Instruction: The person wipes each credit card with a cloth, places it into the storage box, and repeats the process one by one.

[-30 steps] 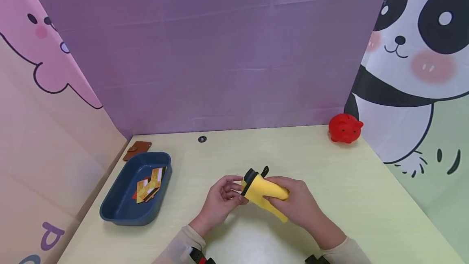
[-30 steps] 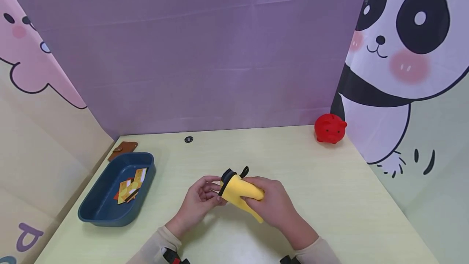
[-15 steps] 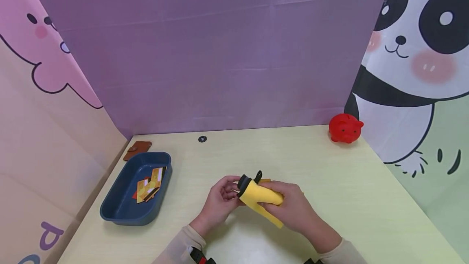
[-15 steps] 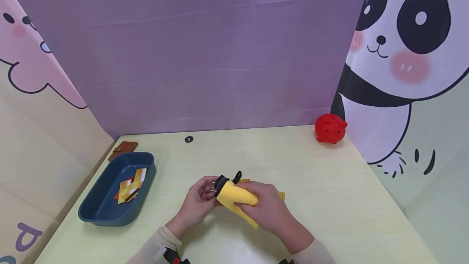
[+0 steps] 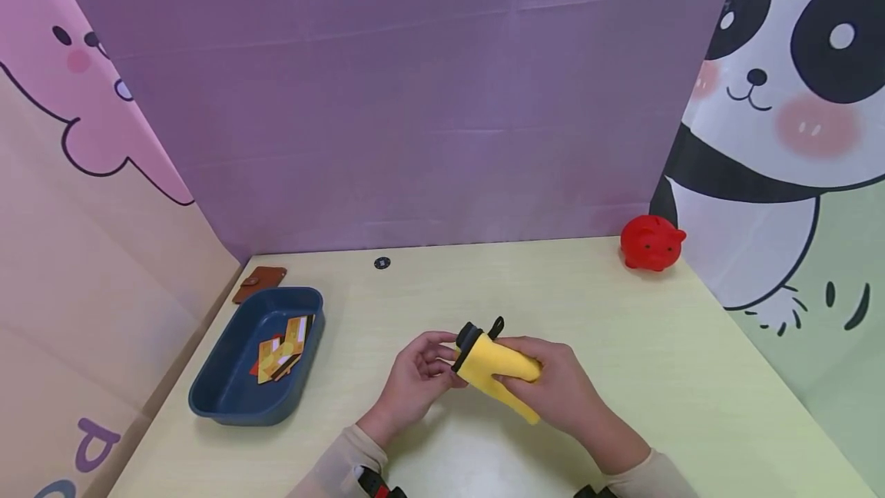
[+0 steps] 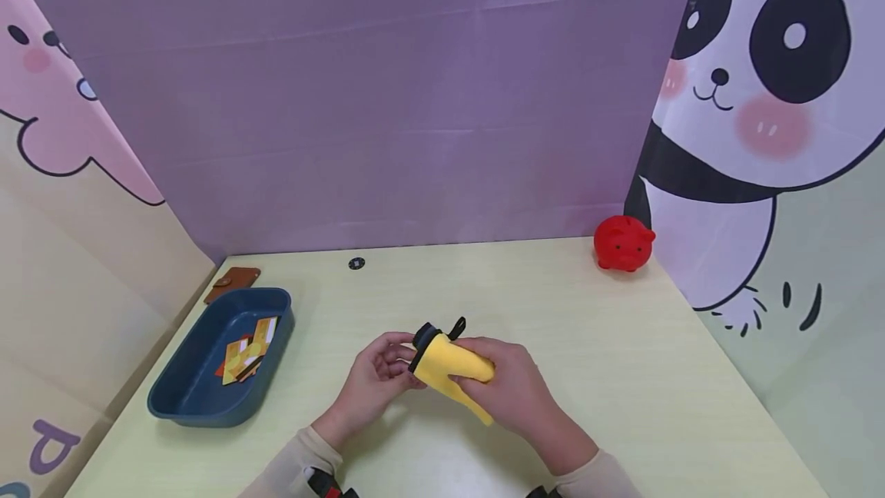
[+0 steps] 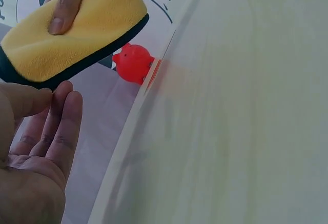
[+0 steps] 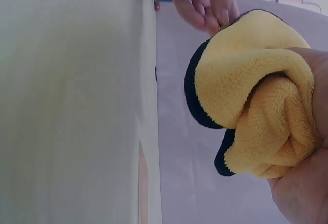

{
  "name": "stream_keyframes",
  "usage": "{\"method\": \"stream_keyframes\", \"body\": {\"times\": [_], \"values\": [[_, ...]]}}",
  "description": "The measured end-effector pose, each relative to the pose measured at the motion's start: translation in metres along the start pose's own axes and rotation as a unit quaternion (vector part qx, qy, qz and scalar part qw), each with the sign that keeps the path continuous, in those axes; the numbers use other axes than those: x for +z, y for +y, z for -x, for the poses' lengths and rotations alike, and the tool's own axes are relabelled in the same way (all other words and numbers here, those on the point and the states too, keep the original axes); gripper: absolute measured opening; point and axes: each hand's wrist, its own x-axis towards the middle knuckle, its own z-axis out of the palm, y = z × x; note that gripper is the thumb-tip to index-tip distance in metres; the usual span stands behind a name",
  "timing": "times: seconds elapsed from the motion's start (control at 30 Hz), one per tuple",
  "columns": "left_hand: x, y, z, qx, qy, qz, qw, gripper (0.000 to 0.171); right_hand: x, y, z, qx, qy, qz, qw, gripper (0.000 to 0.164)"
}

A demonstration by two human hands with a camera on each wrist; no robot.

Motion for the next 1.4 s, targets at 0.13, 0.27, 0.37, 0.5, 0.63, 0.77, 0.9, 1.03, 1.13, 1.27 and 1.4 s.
{"method": "stream_keyframes", "body": {"times": [0.13, 0.27, 0.37, 0.5, 0.63, 0.77, 0.9, 1.03, 1.13, 1.27, 1.4], "values": [[0.0, 0.0, 0.0, 0.003, 0.003, -0.01, 0.9999, 0.054, 0.002, -0.002, 0.001, -0.024, -0.01, -0.006, 1.0, 0.045], [0.0, 0.001, 0.0, -0.003, -0.002, 0.006, 1.0, 0.054, -0.002, -0.001, -0.001, -0.004, 0.011, 0.016, 1.0, 0.043], [-0.001, 0.002, -0.001, -0.01, -0.004, 0.022, 0.9997, 0.054, -0.007, 0.002, -0.003, 0.015, 0.028, 0.03, 0.999, 0.041], [-0.002, 0.002, -0.001, -0.008, -0.003, 0.025, 0.9997, 0.055, -0.008, 0.004, -0.003, 0.024, 0.034, 0.023, 0.999, 0.041], [-0.001, 0.001, -0.001, -0.001, -0.001, 0.007, 1.0, 0.053, -0.002, 0.003, -0.001, 0.011, 0.013, 0.003, 1.0, 0.043], [0.0, 0.0, 0.0, 0.007, 0.009, -0.019, 0.9998, 0.054, 0.002, -0.001, 0.001, -0.019, -0.006, -0.019, 1.0, 0.046], [0.001, 0.0, 0.001, 0.006, 0.011, -0.023, 0.9996, 0.054, 0.002, -0.002, 0.001, -0.029, -0.001, -0.008, 1.0, 0.046], [-0.001, 0.001, 0.0, 0.0, -0.002, -0.002, 1.0, 0.053, -0.003, 0.0, -0.001, -0.011, 0.021, 0.019, 1.0, 0.042], [-0.002, 0.001, 0.0, -0.006, -0.008, 0.014, 0.9998, 0.054, -0.007, 0.004, -0.003, 0.009, 0.033, 0.027, 0.999, 0.042], [-0.003, 0.002, 0.0, -0.009, -0.008, 0.022, 0.9997, 0.054, -0.012, 0.009, -0.005, 0.024, 0.042, 0.034, 0.998, 0.042], [-0.004, 0.002, -0.001, -0.004, -0.003, 0.024, 0.9997, 0.053, -0.018, 0.012, -0.006, 0.027, 0.054, 0.036, 0.998, 0.043]]}}
